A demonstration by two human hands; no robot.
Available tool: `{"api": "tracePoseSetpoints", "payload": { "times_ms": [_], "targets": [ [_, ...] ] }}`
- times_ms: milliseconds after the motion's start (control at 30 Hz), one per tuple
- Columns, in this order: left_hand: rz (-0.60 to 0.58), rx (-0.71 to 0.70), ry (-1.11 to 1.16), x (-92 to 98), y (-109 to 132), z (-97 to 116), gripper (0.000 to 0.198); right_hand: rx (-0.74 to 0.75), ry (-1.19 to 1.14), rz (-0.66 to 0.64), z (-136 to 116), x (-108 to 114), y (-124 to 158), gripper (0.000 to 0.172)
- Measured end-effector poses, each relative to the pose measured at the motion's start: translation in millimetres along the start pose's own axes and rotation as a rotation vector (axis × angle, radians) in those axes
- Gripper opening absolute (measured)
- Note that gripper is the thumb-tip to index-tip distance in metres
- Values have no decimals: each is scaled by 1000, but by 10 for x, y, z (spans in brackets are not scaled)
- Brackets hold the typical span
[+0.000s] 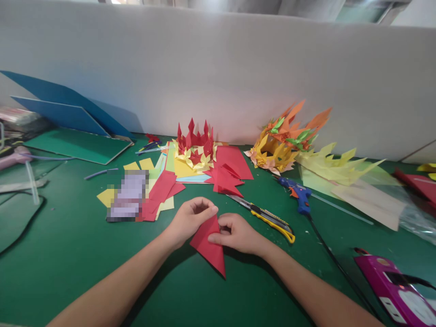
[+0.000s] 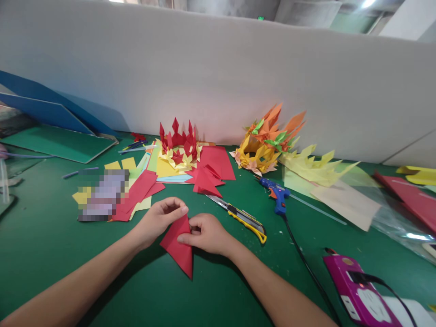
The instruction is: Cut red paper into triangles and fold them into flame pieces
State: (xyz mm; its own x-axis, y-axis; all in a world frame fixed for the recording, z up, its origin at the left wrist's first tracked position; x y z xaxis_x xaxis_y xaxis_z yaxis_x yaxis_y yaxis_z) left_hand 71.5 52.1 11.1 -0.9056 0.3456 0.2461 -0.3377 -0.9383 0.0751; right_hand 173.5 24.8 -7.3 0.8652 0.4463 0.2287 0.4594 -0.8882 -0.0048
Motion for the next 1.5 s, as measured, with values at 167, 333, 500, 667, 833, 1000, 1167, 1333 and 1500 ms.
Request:
{"api": "tracePoseSetpoints", "payload": {
  "times_ms": [167, 333, 500, 667, 833, 1000, 1167, 1333, 1500],
  "targets": [
    [69, 3, 3, 27, 10, -5, 23, -14, -69, -21, -5, -9, -11, 42],
    [144, -7, -39, 77, -3, -9, 24, -55, -196, -12, 27, -11, -13, 46],
    [207, -33, -41, 124, -34, -31, 28, -19, -275, 30, -29, 13, -19, 52],
    [384, -43, -71, 362, -61, -46, 31, -32, -322, 25, -40, 30, -22, 54],
    [491, 45, 36, 602, -115, -152, 39, -57, -337, -25, -15, 39, -6, 49],
    [519, 69, 57, 666, -113, -152, 37, -54, -380, 3, 2, 96, 14, 47],
    [437, 14, 222, 630, -94, -63, 34, -10, -508, 69, 49, 150, 1, 54],
    [213, -44, 270, 432, -84, 49, 31, -31, -655, 194, 120, 186, -23, 52],
    [57, -34, 228, 240, -41, 69, 35, -78, -656, 149, 64, 141, 0, 50]
  ]
}}
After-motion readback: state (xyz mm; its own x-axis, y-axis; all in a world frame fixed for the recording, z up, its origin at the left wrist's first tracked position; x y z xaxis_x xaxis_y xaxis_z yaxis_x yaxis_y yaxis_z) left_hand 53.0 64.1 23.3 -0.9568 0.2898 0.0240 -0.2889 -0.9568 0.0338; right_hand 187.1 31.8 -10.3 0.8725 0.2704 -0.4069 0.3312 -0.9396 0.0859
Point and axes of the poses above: each hand's wrist, its own y-axis away from the middle knuckle, its own x-axis out of the back of the hand, z = x × y, the point moved 7 cm from there along -y, towards the middle knuckle, and after that the axes turned 14 degrees about -y, right-handed, at the moved point
